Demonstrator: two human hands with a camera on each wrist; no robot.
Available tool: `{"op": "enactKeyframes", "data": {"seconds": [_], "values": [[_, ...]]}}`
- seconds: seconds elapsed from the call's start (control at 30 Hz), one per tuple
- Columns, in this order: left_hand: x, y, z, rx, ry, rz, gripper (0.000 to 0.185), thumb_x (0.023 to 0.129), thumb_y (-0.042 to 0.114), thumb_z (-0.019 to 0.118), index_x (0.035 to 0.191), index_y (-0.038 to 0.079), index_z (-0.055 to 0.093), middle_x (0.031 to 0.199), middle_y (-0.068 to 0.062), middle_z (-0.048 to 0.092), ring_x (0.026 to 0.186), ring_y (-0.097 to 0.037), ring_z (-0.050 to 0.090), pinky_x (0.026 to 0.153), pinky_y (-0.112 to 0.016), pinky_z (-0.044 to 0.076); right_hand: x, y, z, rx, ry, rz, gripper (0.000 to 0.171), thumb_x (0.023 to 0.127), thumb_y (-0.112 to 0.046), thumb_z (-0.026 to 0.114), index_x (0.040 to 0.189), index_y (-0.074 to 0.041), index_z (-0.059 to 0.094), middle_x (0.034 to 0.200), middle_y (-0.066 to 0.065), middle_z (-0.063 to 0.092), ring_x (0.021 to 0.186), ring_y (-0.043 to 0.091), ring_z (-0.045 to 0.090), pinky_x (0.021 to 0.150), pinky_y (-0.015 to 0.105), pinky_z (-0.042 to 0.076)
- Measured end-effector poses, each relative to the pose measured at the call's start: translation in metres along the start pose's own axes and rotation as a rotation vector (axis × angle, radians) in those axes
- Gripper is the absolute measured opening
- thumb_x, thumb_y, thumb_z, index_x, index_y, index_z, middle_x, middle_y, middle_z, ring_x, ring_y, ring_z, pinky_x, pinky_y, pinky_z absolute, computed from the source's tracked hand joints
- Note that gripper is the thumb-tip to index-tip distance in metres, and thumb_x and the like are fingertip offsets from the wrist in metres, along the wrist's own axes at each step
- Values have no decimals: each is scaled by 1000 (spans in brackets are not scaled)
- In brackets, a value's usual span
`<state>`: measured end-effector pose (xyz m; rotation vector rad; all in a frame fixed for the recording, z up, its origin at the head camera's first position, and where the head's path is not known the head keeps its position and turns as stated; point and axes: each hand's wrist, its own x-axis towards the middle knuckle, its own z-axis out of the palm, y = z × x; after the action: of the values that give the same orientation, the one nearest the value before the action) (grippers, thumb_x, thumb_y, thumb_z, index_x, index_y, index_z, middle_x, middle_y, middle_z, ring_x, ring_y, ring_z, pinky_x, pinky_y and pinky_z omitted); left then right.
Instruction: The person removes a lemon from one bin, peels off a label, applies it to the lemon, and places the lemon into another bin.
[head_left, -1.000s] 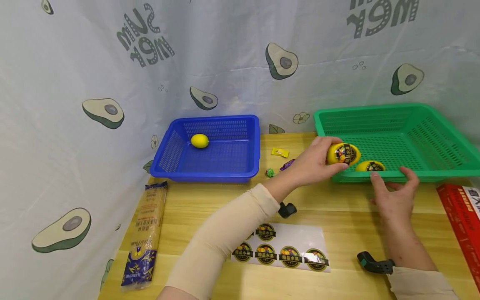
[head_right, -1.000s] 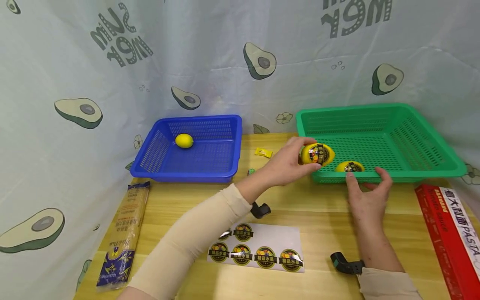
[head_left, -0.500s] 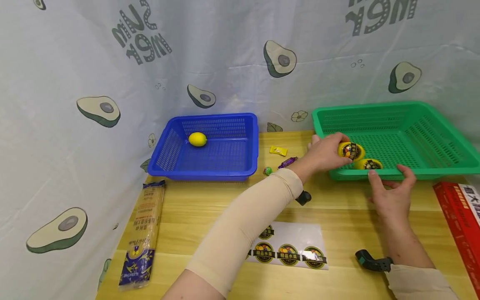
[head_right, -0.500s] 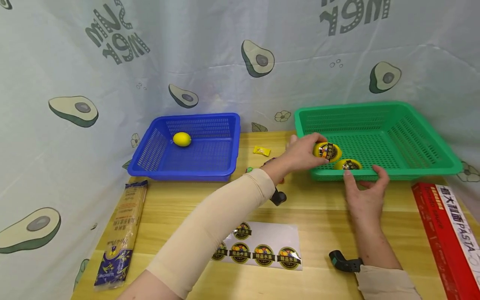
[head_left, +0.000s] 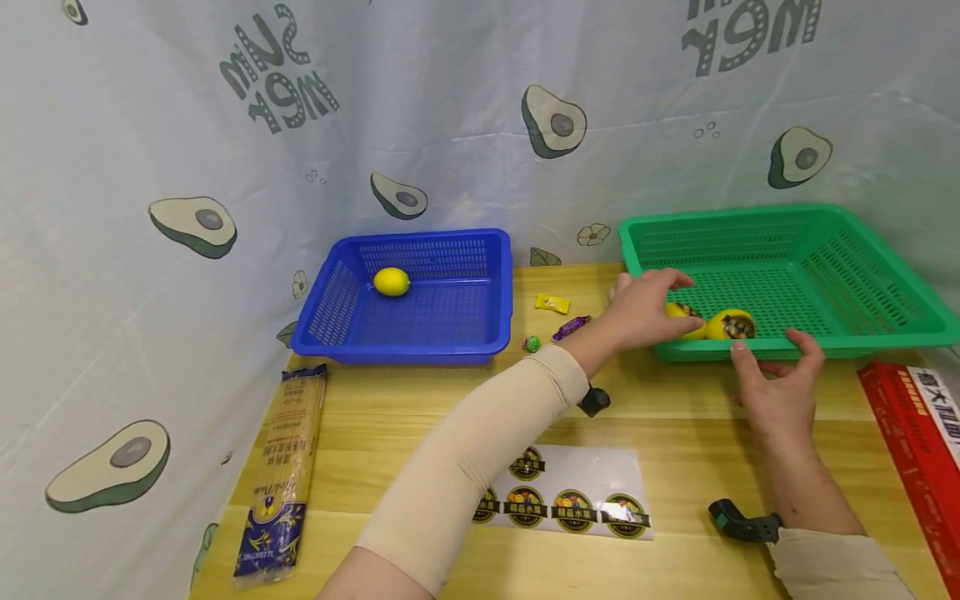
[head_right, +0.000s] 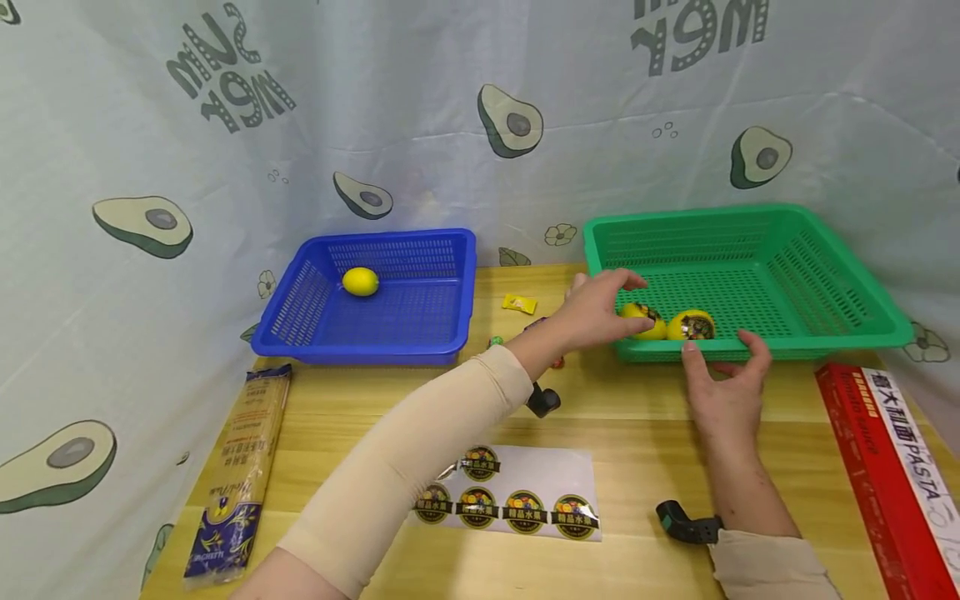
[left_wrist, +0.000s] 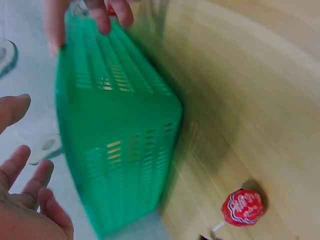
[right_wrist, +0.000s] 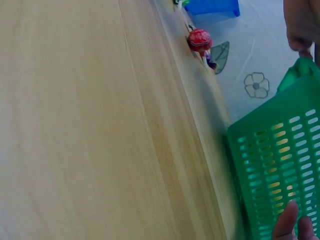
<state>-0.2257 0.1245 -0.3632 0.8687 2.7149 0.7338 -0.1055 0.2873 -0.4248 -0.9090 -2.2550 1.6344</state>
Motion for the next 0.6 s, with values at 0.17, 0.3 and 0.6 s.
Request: {"op": "enactKeyframes", "data": {"seconds": [0.17,0.3,0.6], "values": [[-31,-6,-8,0,-26,149,56,97,51,65,146,28,51,146,16,54,135,1,45,107,-17,28,1,0,-3,-5,-6,12,73,97,-50,62,152,-47,14,100,-10,45,47,7,59,52,19,50],[-63,-17,-11,-33,-41,218,54,98,46,66,144,23,53,146,10,55,137,-4,46,112,-18,29,0,-1,-4,-23,-14,5,76,97,-50,61,155,-45,11,100,-10,45,48,7,59,54,18,49],[-133,-59,-27,-123,6,200,48,95,39,71,137,21,58,142,2,57,133,-18,51,114,-33,39,-45,-14,35,-65,-36,-147,77,98,-41,64,159,-37,18,109,-2,45,72,-1,53,58,16,48]]}}
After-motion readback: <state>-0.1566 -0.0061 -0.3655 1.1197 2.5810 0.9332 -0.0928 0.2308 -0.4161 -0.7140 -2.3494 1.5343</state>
